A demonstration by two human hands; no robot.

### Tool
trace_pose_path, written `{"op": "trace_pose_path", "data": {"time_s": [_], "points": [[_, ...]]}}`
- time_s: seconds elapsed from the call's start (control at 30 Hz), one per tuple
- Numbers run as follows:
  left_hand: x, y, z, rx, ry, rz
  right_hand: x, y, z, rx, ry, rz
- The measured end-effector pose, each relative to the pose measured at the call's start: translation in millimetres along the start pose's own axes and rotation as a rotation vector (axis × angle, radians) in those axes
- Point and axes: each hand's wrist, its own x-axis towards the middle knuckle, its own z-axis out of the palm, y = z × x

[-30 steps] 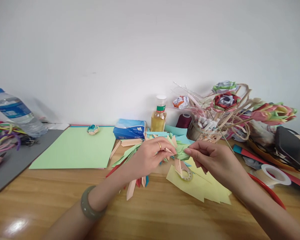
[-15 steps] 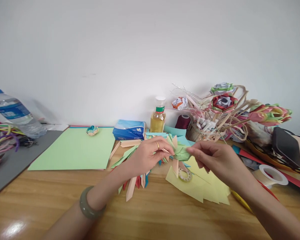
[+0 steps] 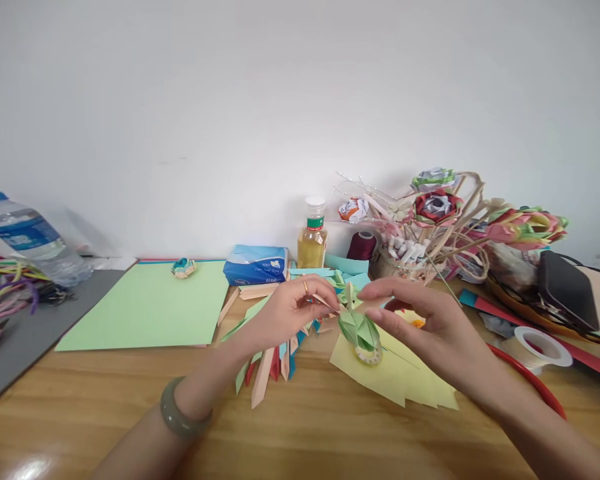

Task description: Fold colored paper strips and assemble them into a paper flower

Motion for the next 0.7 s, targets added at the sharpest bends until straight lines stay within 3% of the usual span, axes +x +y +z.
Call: {"op": "trace_pose_path", "data": {"time_s": [0.2, 0.37, 0.53, 0.7], "points": [[0.8, -0.8, 4.7, -0.207, 0.054, -0.180, -1.9, 5.2, 7.6, 0.019, 0.017, 0.103], [-1.0, -1.0, 10.9, -0.031, 0.130, -0.254, -4.0, 3.9, 13.2, -0.034, 0.044, 0.030], [-4.1, 4.3, 18.0, 0.189, 0.167, -0.175, -4.6, 1.0, 18.2, -0.030, 0.065, -0.010], [-6.4, 9.9, 22.5, 0.231, 0.255, -0.089, -6.8, -0.2, 22.7, -0.094, 0.128, -0.043]]}}
